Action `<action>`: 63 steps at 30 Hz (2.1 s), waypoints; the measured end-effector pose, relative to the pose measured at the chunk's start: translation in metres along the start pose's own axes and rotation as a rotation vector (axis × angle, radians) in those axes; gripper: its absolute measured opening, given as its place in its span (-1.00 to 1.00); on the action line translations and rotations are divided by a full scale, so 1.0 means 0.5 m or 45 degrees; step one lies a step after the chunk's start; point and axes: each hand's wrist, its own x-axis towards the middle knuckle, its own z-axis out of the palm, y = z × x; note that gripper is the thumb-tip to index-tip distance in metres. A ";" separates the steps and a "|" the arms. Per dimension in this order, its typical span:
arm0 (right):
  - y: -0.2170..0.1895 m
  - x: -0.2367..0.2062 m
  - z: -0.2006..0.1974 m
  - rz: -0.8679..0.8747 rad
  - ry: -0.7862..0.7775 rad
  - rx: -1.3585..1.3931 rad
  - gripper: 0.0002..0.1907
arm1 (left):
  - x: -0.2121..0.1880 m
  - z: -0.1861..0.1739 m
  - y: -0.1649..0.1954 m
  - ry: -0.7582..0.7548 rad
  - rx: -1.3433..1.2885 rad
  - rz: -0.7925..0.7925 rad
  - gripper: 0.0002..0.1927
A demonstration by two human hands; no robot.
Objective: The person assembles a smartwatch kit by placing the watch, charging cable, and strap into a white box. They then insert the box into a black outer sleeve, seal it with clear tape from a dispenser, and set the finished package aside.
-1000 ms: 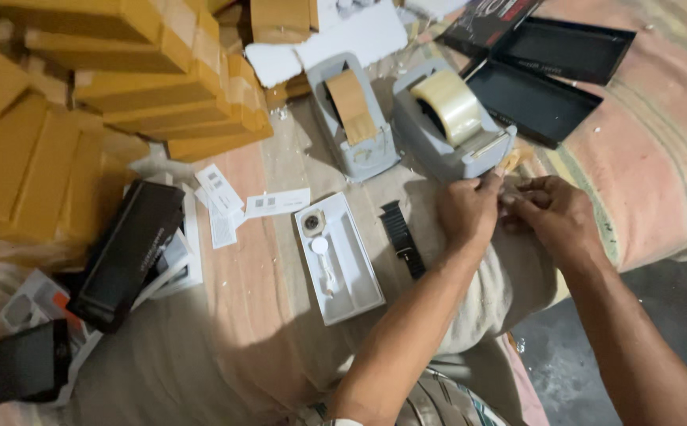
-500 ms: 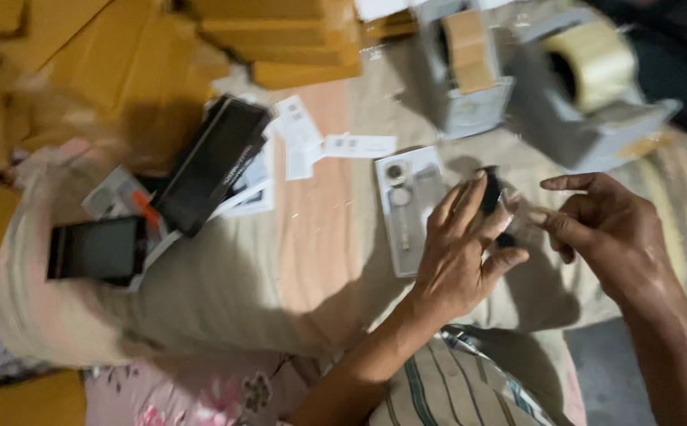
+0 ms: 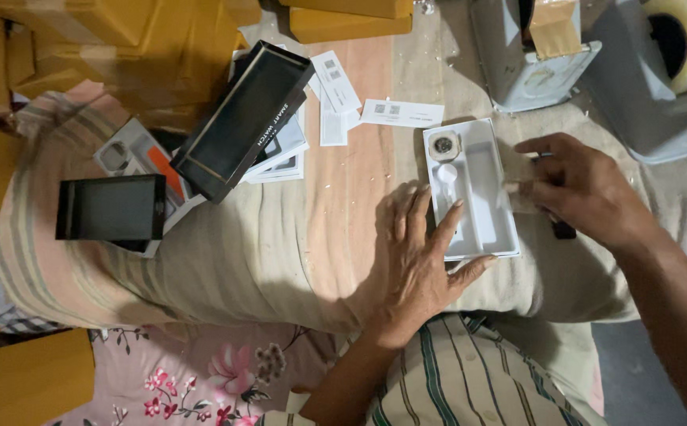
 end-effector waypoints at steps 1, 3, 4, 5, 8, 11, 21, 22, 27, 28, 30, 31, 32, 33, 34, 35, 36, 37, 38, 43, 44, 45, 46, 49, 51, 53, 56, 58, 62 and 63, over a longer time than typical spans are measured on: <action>-0.006 0.007 0.009 0.012 0.002 -0.049 -0.40 | 0.001 0.000 0.000 0.003 0.021 0.013 -0.18; -0.017 0.022 0.021 0.053 -0.004 -0.187 -0.35 | 0.002 -0.001 0.000 0.003 0.046 0.023 -0.18; -0.020 0.028 0.024 0.087 -0.013 -0.277 -0.33 | 0.003 -0.001 0.000 -0.001 0.046 0.018 -0.18; -0.021 0.033 0.025 0.120 -0.024 -0.369 -0.31 | 0.003 -0.001 0.000 -0.005 0.046 0.011 -0.18; -0.014 0.048 0.029 -0.006 -0.027 -0.485 -0.27 | 0.003 -0.001 0.000 0.011 0.054 0.013 -0.18; -0.001 0.063 0.037 -0.058 -0.006 -0.479 -0.22 | 0.000 -0.001 -0.001 -0.001 0.066 0.022 -0.19; 0.007 0.091 0.056 -0.014 -0.041 -0.886 -0.16 | -0.003 0.016 -0.006 -0.010 0.115 0.002 -0.18; 0.006 0.092 0.058 -0.037 -0.036 -0.895 -0.17 | -0.003 0.018 -0.006 -0.011 0.111 -0.003 -0.18; 0.003 0.098 0.064 -0.032 -0.062 -0.948 -0.14 | -0.006 0.021 -0.007 -0.005 0.089 -0.003 -0.17; 0.003 0.098 0.065 -0.023 -0.067 -0.961 -0.15 | -0.006 0.021 -0.007 -0.005 0.095 0.000 -0.17; 0.002 0.097 0.067 -0.028 -0.062 -0.988 -0.13 | -0.004 0.019 -0.007 -0.012 0.101 -0.004 -0.16; 0.002 0.096 0.068 -0.037 -0.052 -1.000 -0.11 | -0.003 0.018 -0.007 -0.022 0.097 -0.009 -0.15; 0.002 0.093 0.068 -0.044 -0.042 -1.013 -0.10 | -0.002 0.017 -0.006 -0.032 0.092 -0.013 -0.15; 0.002 0.092 0.068 -0.052 -0.030 -1.006 -0.11 | 0.000 0.015 -0.004 -0.057 0.083 -0.021 -0.11; 0.003 0.090 0.069 -0.060 -0.016 -0.999 -0.13 | 0.002 0.013 -0.004 -0.080 0.075 -0.028 -0.07; 0.004 0.090 0.068 -0.068 -0.003 -0.991 -0.14 | 0.005 0.011 -0.002 -0.104 0.066 -0.034 -0.03; 0.004 0.090 0.068 -0.053 -0.011 -0.996 -0.14 | 0.009 0.012 0.001 -0.104 0.019 -0.030 0.02; 0.006 0.091 0.069 -0.038 -0.020 -1.000 -0.13 | 0.015 0.013 0.003 -0.105 -0.028 -0.026 0.06; 0.008 0.094 0.067 -0.023 -0.024 -1.004 -0.13 | 0.023 0.015 0.005 -0.104 -0.075 -0.018 0.11; 0.027 0.105 0.047 -0.062 -0.090 -0.860 -0.34 | 0.066 0.027 0.023 -0.332 0.064 0.061 0.18; 0.031 0.106 0.043 -0.106 -0.093 -0.847 -0.39 | 0.075 0.029 0.029 -0.382 0.108 0.067 0.18; 0.034 0.108 0.041 -0.166 -0.140 -0.946 -0.46 | 0.082 0.031 0.036 -0.460 0.204 0.065 0.19; 0.035 0.112 0.041 -0.226 -0.187 -1.044 -0.52 | 0.089 0.033 0.045 -0.539 0.301 0.062 0.19; 0.034 0.121 0.043 -0.184 -0.173 -1.056 -0.52 | 0.117 0.046 0.065 -0.790 0.441 -0.002 0.19; 0.030 0.124 0.042 -0.226 -0.119 -1.028 -0.51 | 0.127 0.054 0.074 -0.888 0.490 -0.041 0.15; 0.026 0.121 0.042 -0.403 -0.084 -1.053 -0.54 | 0.127 0.058 0.084 -0.925 0.540 -0.056 0.09; 0.015 0.125 0.045 -0.026 -0.153 -0.863 -0.45 | 0.125 0.062 0.094 -0.799 0.519 -0.103 0.23; 0.012 0.120 0.045 -0.062 -0.133 -0.921 -0.48 | 0.121 0.060 0.099 -0.743 0.501 -0.116 0.23; 0.006 0.116 0.039 -0.276 -0.096 -0.950 -0.42 | 0.127 0.053 0.098 -0.802 0.500 -0.140 0.20; 0.005 0.115 0.040 -0.246 -0.086 -0.931 -0.41 | 0.128 0.052 0.097 -0.776 0.497 -0.162 0.25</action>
